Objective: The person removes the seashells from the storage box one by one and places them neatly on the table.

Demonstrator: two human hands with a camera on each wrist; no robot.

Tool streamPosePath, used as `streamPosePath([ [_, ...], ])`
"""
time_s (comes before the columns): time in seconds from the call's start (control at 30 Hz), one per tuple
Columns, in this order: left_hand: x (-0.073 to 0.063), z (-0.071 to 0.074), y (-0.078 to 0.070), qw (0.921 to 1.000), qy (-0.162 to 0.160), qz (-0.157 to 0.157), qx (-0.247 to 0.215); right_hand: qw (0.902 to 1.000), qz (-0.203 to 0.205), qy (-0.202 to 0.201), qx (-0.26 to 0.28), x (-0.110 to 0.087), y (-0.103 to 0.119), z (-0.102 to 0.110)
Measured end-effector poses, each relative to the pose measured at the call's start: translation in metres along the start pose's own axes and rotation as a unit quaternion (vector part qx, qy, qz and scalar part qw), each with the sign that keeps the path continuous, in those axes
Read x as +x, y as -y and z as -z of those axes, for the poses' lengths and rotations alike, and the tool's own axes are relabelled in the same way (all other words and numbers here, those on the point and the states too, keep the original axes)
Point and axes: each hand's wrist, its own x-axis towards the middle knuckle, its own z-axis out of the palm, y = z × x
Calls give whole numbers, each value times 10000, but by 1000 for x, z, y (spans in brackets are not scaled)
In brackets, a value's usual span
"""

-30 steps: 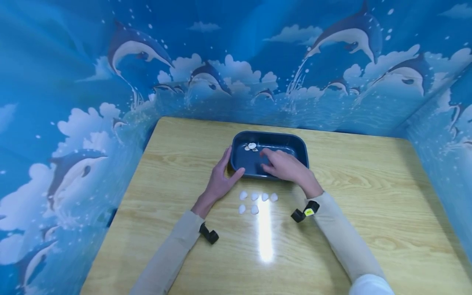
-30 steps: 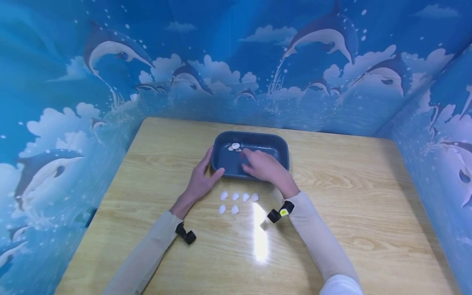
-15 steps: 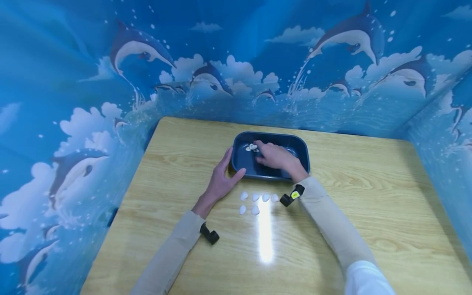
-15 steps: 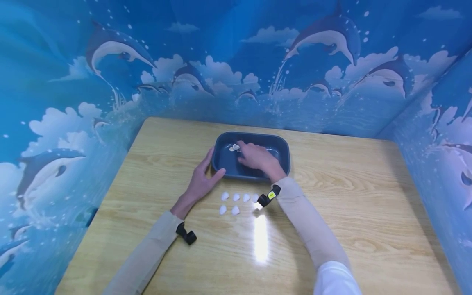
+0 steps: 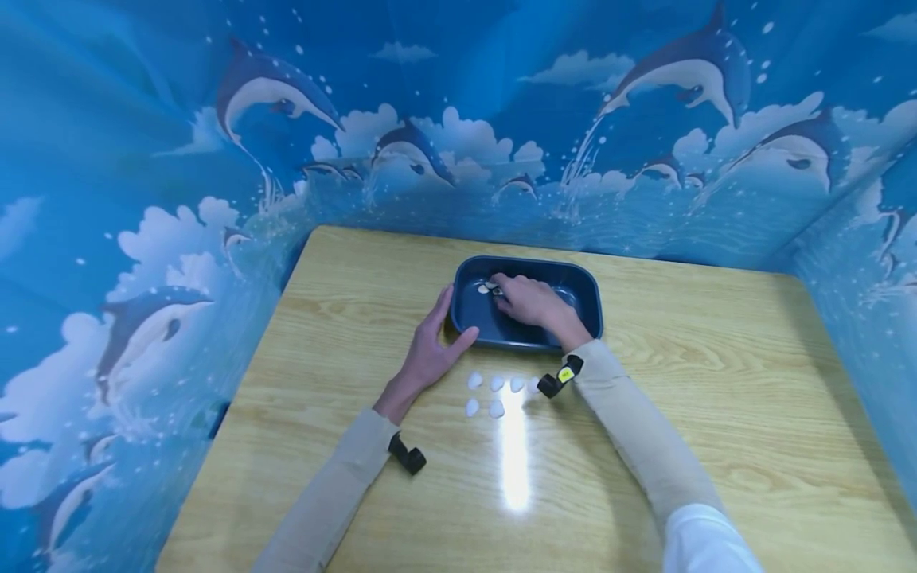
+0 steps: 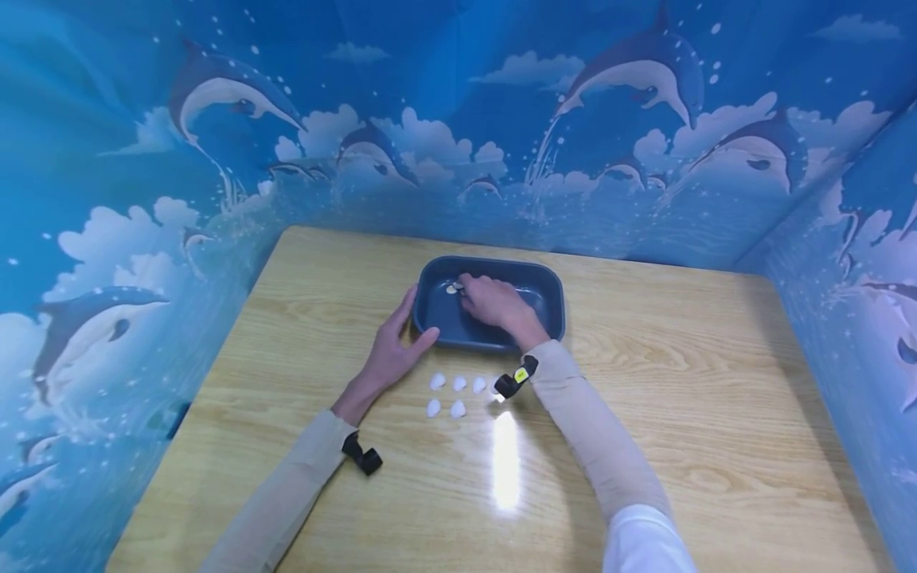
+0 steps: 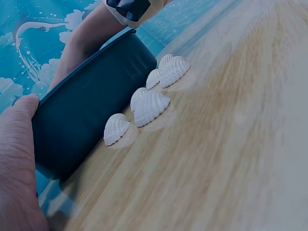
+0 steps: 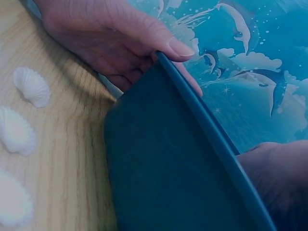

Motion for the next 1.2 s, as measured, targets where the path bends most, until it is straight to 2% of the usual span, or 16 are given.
streamPosePath([
  [0.2, 0, 0, 3, 10000, 12, -3, 43, 9993, 248, -263, -64, 2, 2, -1],
  [0.43, 0, -1, 4, 10000, -12, 0, 10, 9989, 381, -274, 13, -1, 6, -3],
  [0.67, 0, 0, 4, 10000, 10, 11, 33, 9980, 412, 264, 402, -7, 11, -2],
  [0.83, 1, 0, 3, 10000, -4, -8, 23, 9969, 345, 527, 474, -11, 12, -1],
  [1.07, 2, 0, 3, 10000, -7, 22, 5, 9990, 6, 316, 332, -14, 12, -2],
  [1.2, 1, -1, 3, 10000, -10, 2, -11, 9996, 55, 98, 242, -13, 11, -5],
])
